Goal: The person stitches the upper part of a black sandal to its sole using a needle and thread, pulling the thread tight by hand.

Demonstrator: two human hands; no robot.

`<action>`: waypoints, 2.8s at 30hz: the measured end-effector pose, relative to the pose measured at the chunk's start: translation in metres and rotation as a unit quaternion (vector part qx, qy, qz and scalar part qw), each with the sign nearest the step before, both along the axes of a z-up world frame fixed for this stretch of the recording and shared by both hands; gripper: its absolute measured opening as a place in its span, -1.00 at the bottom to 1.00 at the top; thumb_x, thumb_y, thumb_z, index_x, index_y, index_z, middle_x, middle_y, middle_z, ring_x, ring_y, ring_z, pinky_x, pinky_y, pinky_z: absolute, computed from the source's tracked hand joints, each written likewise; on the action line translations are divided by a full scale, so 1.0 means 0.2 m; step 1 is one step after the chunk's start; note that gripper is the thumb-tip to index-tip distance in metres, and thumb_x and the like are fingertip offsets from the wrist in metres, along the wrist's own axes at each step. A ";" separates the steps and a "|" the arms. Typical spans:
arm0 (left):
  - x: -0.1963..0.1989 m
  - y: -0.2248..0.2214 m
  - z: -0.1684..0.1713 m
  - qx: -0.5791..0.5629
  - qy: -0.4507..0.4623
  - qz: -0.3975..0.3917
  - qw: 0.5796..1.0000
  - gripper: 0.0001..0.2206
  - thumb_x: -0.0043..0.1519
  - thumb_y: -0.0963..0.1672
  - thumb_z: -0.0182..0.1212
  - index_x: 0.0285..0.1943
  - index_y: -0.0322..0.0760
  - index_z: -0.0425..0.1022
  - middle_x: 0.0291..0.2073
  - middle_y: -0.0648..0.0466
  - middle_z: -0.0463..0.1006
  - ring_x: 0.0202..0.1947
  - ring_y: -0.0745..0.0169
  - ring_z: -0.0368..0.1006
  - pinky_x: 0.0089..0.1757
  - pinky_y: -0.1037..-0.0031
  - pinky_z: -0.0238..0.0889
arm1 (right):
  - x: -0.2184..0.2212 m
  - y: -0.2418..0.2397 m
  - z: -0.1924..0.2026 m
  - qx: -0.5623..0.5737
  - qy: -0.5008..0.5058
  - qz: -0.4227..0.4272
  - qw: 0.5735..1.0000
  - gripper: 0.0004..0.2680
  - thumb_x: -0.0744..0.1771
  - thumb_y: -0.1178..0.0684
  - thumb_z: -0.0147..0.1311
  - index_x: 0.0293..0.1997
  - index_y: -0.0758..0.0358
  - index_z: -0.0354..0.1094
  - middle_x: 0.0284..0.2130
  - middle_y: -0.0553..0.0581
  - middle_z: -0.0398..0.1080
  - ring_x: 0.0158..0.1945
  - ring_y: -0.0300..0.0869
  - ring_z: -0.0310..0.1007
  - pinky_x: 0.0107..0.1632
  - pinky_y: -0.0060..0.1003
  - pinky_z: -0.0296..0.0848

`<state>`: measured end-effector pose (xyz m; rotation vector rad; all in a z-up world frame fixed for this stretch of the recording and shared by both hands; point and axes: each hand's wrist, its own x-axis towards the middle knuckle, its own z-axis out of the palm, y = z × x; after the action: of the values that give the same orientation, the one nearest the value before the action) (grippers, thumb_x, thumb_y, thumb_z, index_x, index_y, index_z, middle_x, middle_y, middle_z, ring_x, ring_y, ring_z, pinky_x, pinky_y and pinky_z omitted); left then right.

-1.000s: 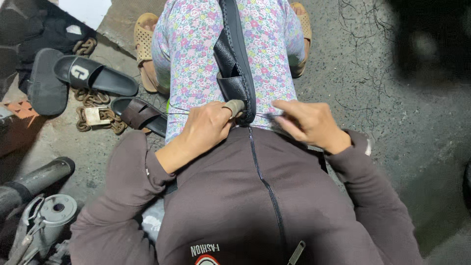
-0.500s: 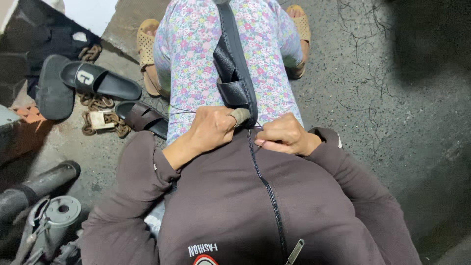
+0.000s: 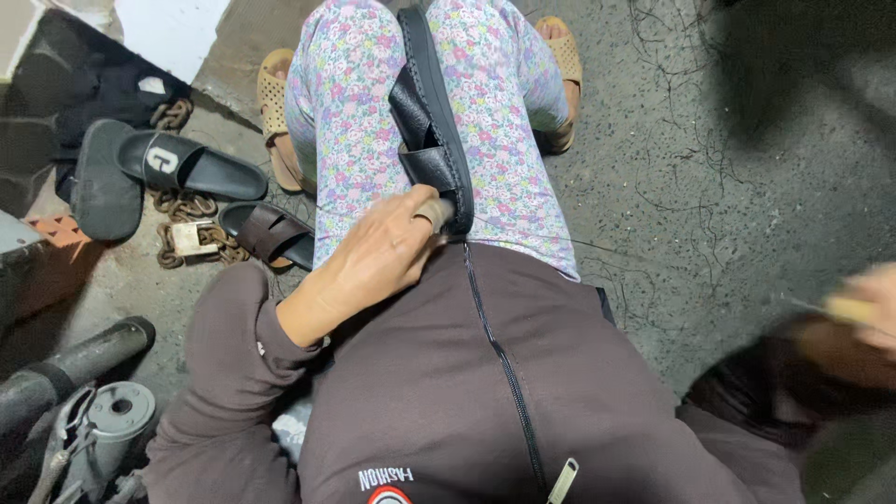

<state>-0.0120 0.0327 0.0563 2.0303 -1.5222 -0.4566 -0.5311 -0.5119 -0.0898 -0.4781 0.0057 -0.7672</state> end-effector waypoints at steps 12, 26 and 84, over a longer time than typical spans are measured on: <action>0.04 0.02 -0.09 -0.106 0.220 0.047 0.968 -0.85 0.21 -0.07 0.21 -0.15 -0.19 0.51 -0.38 0.08 0.26 -0.38 0.01 0.43 -0.33 0.39 0.31 | 1.82 1.30 0.78 -0.588 0.511 0.174 0.603 -0.77 0.29 0.20 0.19 0.03 0.22 0.38 -0.12 0.12 0.39 -0.17 -0.15 0.47 -0.05 -0.26 0.46; 0.16 0.07 0.05 -0.095 0.011 0.154 0.984 -0.91 0.23 -0.18 0.16 -0.20 -0.32 0.53 -0.32 -0.06 0.56 -0.25 0.07 0.50 -0.06 0.32 0.30 | 2.11 1.64 0.42 -0.391 0.399 0.374 0.740 -0.74 0.21 0.26 0.24 -0.04 0.36 0.34 -0.34 0.12 0.48 -0.22 -0.30 0.45 -0.05 -0.35 0.41; 0.10 0.15 -0.23 -0.106 0.420 0.303 0.849 -0.57 -0.06 -0.18 0.44 -0.01 -0.40 0.47 -0.41 -0.13 0.59 -0.42 0.32 0.52 -0.30 0.53 0.44 | 2.24 1.82 0.72 -0.689 0.238 0.246 0.639 -0.72 0.34 0.14 -0.02 0.21 0.13 0.28 -0.50 0.20 0.36 -0.56 -0.03 0.36 -0.49 -0.20 0.37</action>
<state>0.0085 0.0635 0.0111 1.6488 -0.3558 -0.7346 -0.0821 -0.1486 0.0537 -2.0645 -0.2315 0.0910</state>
